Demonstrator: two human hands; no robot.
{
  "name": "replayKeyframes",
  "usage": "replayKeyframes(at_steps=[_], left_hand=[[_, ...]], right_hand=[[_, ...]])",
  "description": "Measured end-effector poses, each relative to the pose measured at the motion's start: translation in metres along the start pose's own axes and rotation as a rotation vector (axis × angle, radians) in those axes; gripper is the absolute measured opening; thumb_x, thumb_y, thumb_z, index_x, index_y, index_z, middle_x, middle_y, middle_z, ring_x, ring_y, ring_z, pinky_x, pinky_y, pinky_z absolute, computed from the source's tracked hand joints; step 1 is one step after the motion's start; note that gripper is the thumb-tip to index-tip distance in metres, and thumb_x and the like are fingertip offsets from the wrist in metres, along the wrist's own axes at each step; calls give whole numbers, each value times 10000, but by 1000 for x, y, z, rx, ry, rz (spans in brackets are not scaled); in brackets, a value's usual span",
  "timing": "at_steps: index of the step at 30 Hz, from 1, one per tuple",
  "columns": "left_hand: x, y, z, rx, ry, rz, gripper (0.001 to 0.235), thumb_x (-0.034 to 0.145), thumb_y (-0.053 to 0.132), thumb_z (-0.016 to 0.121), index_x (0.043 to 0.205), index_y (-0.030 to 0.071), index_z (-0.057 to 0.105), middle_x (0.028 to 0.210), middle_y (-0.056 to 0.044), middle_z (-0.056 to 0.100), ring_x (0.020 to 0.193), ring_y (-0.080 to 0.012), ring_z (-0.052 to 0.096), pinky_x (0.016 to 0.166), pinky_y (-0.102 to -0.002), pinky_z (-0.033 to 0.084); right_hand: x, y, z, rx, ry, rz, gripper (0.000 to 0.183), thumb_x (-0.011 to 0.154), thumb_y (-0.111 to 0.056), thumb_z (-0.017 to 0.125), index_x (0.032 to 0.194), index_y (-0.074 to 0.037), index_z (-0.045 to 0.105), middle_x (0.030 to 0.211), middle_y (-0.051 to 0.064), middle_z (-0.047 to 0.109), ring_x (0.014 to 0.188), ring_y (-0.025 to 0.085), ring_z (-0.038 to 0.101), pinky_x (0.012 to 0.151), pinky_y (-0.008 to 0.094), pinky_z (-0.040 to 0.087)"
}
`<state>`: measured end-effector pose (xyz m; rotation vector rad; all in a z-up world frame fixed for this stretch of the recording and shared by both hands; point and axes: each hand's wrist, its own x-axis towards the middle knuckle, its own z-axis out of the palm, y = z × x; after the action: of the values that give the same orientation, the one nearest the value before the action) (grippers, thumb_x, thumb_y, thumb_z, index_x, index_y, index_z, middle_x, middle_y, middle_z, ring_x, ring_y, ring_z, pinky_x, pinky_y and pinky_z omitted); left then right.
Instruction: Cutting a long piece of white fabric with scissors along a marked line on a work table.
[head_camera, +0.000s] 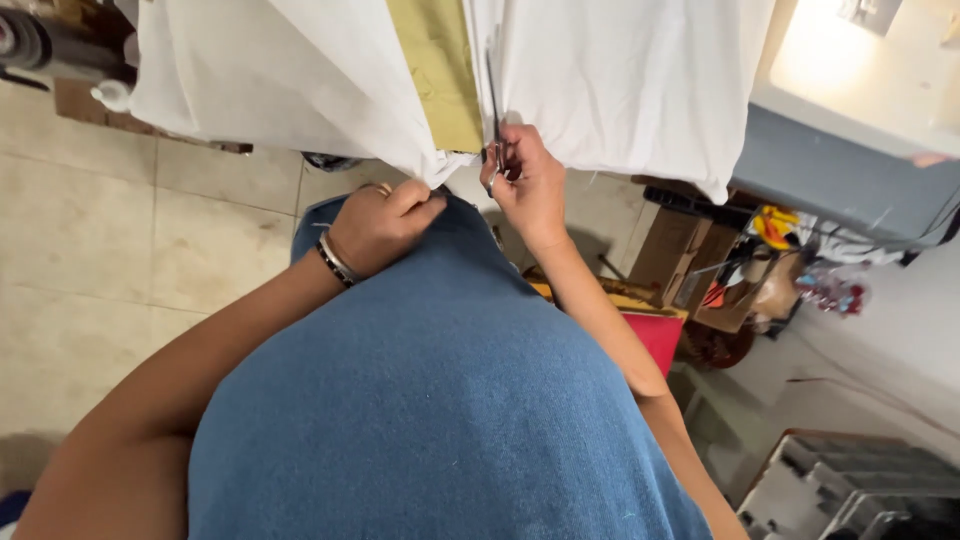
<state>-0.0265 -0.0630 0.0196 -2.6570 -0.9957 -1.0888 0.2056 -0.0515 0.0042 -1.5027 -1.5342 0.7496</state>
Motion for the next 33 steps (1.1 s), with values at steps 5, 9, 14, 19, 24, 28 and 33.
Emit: replayKeyframes(at_steps=[5,9,14,19,24,28,33], left_hand=[[-3,20,19,-1044,-316,-1168,309,931,261,784,1002,-27,698,827,-229,729,695,-353,740,569,-388,577],[36,22,34,-1340,31,-1868,493,851,261,858,1029,-108,584,898,-268,749,619,-288,776,453,-300,619],[14,36,55,-1334,231,-1747,249,883,135,797,961,-62,666,852,-216,765,557,-207,746,424,-250,577],[10,42,34,-1177,240,-1568,144,908,141,806,846,22,755,733,-133,758,510,-165,721,427,-234,563],[4,40,33,-1127,235,-1446,151,922,179,789,798,92,795,662,-83,732,564,-140,725,535,-223,568],[-7,39,46,-1322,332,-1411,170,947,157,767,888,-2,755,790,-129,757,636,-139,731,527,-202,544],[-12,39,49,-1325,336,-1365,167,947,153,760,913,-10,761,819,-134,768,654,-150,746,545,-212,558]], right_hand=[[6,-14,0,49,-11,5,165,866,-28,727,967,-125,639,651,71,634,535,214,611,549,308,535],[5,-16,0,34,-26,-14,179,867,-10,729,945,-126,617,653,80,630,531,208,604,549,306,534],[9,-20,-3,28,-75,-29,178,867,-10,729,945,-115,609,663,76,627,535,195,603,544,300,536],[11,-27,-3,53,-105,-27,134,900,-16,697,966,-95,611,667,72,616,538,168,593,528,286,527],[13,-34,-5,29,-157,-16,128,902,11,697,964,-60,609,653,95,622,543,158,590,505,295,521],[13,-44,-10,-49,-176,-84,164,911,2,741,1010,-53,622,689,104,667,532,163,607,494,278,510],[16,-77,-12,-85,-301,-156,337,835,-61,890,1025,-78,613,766,112,727,548,181,612,522,299,524]])
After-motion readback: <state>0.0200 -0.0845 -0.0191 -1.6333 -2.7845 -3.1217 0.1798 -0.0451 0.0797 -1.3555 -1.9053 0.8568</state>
